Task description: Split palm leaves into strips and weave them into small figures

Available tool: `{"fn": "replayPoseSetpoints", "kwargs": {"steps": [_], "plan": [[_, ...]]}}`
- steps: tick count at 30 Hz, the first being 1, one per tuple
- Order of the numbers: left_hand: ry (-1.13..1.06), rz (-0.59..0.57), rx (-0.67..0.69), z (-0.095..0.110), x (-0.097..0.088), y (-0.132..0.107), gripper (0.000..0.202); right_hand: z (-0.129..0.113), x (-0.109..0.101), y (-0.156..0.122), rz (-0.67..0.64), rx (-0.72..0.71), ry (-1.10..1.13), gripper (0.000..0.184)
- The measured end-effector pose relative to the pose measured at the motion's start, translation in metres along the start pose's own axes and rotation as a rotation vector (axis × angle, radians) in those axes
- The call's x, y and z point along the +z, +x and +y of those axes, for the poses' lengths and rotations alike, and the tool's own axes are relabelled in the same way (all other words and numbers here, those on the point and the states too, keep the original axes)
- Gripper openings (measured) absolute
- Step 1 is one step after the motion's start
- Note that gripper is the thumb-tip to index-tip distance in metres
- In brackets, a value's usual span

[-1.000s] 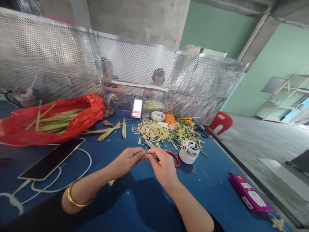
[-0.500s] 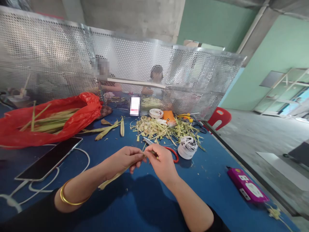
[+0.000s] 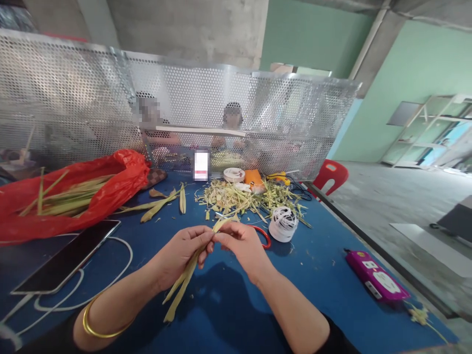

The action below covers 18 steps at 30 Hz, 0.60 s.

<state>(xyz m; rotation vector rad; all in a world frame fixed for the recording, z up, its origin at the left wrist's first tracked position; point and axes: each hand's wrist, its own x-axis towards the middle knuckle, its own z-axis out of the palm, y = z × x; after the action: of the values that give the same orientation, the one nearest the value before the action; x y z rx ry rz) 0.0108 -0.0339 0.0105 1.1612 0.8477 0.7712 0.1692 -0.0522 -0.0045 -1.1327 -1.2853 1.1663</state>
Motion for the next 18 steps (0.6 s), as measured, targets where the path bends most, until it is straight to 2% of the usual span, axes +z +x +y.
{"fn": "replayPoseSetpoints", "kwargs": {"steps": [5, 10, 12, 15, 18], "plan": [[0.068, -0.028, -0.081, -0.005, 0.001, 0.001, 0.024, 0.003, 0.007, -0.002, 0.039, -0.015, 0.151, 0.010], [-0.072, -0.115, -0.192, -0.005, -0.004, 0.002, 0.023, 0.009, 0.006, 0.000, -0.031, 0.038, 0.323, 0.013], [-0.099, -0.111, -0.214, -0.005, -0.005, 0.002, 0.022, 0.012, 0.008, 0.002, -0.033, 0.060, 0.321, 0.016], [-0.097, -0.026, -0.197, -0.006, -0.006, 0.004, 0.020, 0.013, 0.008, 0.004, -0.004, 0.034, 0.072, 0.018], [-0.136, 0.099, -0.174, -0.006, -0.007, 0.007, 0.015, 0.006, -0.007, 0.006, 0.071, -0.161, -0.403, 0.014]]}}
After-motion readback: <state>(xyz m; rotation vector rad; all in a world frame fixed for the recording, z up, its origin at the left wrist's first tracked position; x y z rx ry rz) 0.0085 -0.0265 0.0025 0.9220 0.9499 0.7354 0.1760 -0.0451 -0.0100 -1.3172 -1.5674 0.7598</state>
